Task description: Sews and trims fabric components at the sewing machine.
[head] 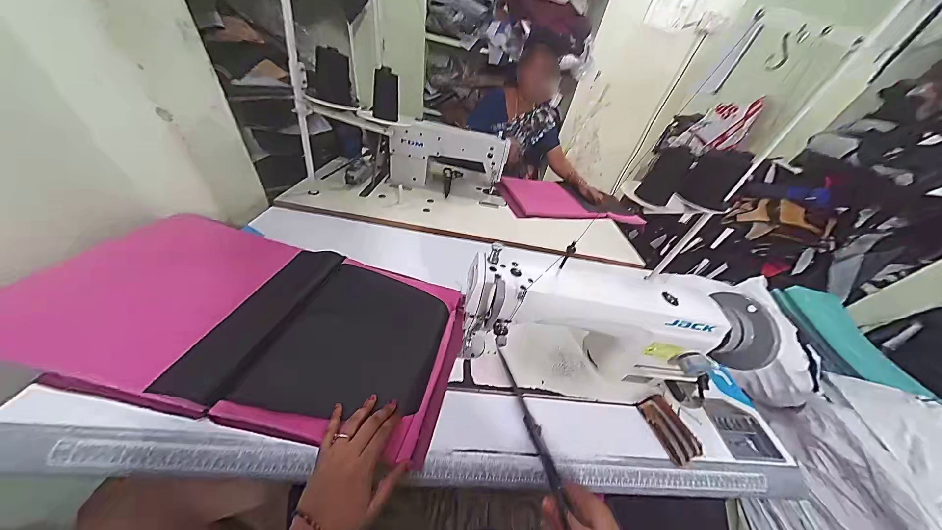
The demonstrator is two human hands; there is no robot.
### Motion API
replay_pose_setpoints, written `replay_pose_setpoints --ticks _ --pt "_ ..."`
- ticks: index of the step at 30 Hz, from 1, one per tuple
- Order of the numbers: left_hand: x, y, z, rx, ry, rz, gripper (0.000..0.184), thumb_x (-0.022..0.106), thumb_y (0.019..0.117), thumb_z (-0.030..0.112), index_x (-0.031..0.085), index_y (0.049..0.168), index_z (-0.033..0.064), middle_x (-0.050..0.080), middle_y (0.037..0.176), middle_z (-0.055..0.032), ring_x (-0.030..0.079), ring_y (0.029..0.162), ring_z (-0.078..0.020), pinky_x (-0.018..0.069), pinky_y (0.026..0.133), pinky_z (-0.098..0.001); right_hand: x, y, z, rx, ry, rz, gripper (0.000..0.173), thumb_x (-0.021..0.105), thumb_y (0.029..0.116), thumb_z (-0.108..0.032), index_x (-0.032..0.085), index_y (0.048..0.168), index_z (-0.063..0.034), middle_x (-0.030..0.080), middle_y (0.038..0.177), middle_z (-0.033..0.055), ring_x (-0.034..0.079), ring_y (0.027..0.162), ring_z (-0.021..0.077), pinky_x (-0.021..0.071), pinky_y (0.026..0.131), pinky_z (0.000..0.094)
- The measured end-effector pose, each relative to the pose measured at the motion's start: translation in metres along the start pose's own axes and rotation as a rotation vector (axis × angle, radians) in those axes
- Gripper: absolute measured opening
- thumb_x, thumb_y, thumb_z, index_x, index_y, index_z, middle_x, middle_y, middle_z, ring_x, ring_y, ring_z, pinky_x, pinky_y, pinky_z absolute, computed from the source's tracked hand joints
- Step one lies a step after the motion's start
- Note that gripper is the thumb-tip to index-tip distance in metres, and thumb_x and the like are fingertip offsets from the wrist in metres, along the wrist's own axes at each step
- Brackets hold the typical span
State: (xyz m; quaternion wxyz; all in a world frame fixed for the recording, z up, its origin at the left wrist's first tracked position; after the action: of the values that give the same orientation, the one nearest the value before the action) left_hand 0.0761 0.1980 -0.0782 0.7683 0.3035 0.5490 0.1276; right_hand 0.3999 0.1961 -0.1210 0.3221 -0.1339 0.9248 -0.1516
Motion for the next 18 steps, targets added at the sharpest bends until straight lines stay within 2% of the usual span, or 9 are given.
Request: replay_pose_setpoints --ticks 1,3,7,11,14,16,18 --pt "-0.01 -0.012 0.003 0.0 0.0 0.014 0.068 0.036 0.0985 0.063 0.075 0.11 0.0085 0.074 0.122 -0.011 0.066 0.12 -0.0386 0.0416 0.102 -0.0686 -0.01 0.003 -0.002 0.042 -0.104 0.026 0.034 0.058 0.1019 -0.022 0.066 0.114 0.0081 0.069 0.088 0.0212 0.067 0.08 0.0322 0.0536 0.077 0.0534" --pt "-0.024 -0.027 0.007 -0.006 -0.002 0.02 0.062 0.037 0.1018 0.059 0.075 0.103 0.0104 0.076 0.115 -0.011 0.069 0.115 -0.0344 0.0436 0.105 -0.0614 -0.027 0.016 -0.007 0.095 -0.297 0.087 0.042 0.063 0.0989 -0.031 0.067 0.116 0.0064 0.07 0.091 0.0256 0.069 0.088 0.0416 0.0517 0.083 0.0617" --pt "-0.031 -0.033 0.01 -0.001 0.07 0.066 0.049 0.042 0.1015 0.046 0.075 0.092 0.0116 0.076 0.099 -0.0098 0.073 0.098 -0.03 0.0485 0.103 -0.0548 -0.035 0.038 -0.013 0.23 -0.516 0.089 0.053 0.063 0.0995 -0.046 0.063 0.128 -0.0004 0.072 0.105 0.0232 0.07 0.103 0.0406 0.0525 0.09 0.0584" --pt "-0.028 -0.018 0.02 0.034 0.106 0.088 0.042 0.047 0.0979 0.04 0.075 0.089 0.0101 0.074 0.091 -0.0099 0.073 0.091 -0.031 0.0513 0.098 -0.0574 -0.032 0.046 -0.02 0.299 -0.591 0.057 0.053 0.061 0.1015 -0.045 0.059 0.132 -0.0017 0.071 0.114 0.0229 0.069 0.111 0.0385 0.0529 0.093 0.0552" --pt "-0.026 -0.015 0.019 0.004 0.096 0.074 0.043 0.046 0.098 0.041 0.076 0.093 0.0114 0.075 0.096 -0.0095 0.073 0.096 -0.0315 0.0504 0.099 -0.0587 -0.03 0.042 -0.014 0.323 -0.58 0.038 0.054 0.061 0.1014 -0.045 0.059 0.134 -0.0022 0.071 0.115 0.0231 0.069 0.112 0.0387 0.0528 0.094 0.0554" --pt "-0.031 -0.01 0.001 -0.087 0.058 0.035 0.044 0.049 0.0985 0.039 0.077 0.101 0.0053 0.075 0.106 -0.0165 0.072 0.104 -0.0398 0.0485 0.1 -0.0639 -0.036 0.041 -0.014 0.31 -0.549 0.055 0.055 0.063 0.0999 -0.045 0.06 0.133 -0.0012 0.071 0.115 0.0243 0.069 0.111 0.0406 0.0524 0.094 0.0576" --pt "-0.043 -0.01 -0.031 -0.241 -0.012 -0.017 0.041 0.058 0.0969 0.031 0.073 0.112 -0.0035 0.069 0.12 -0.0272 0.063 0.118 -0.0517 0.0424 0.105 -0.0681 -0.043 0.04 -0.017 0.288 -0.522 0.091 0.055 0.065 0.0978 -0.044 0.061 0.132 -0.0004 0.071 0.115 0.0248 0.069 0.11 0.0413 0.0524 0.093 0.0596"
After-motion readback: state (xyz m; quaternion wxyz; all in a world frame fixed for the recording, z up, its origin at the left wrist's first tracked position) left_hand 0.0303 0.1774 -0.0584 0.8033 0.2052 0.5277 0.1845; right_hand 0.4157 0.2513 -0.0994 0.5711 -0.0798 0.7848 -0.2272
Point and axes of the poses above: each hand's wrist, its own y-axis towards the middle knuckle, its own x-axis out of the palm, z = x × y, the point moved 10 cm from there along y, towards the middle knuckle
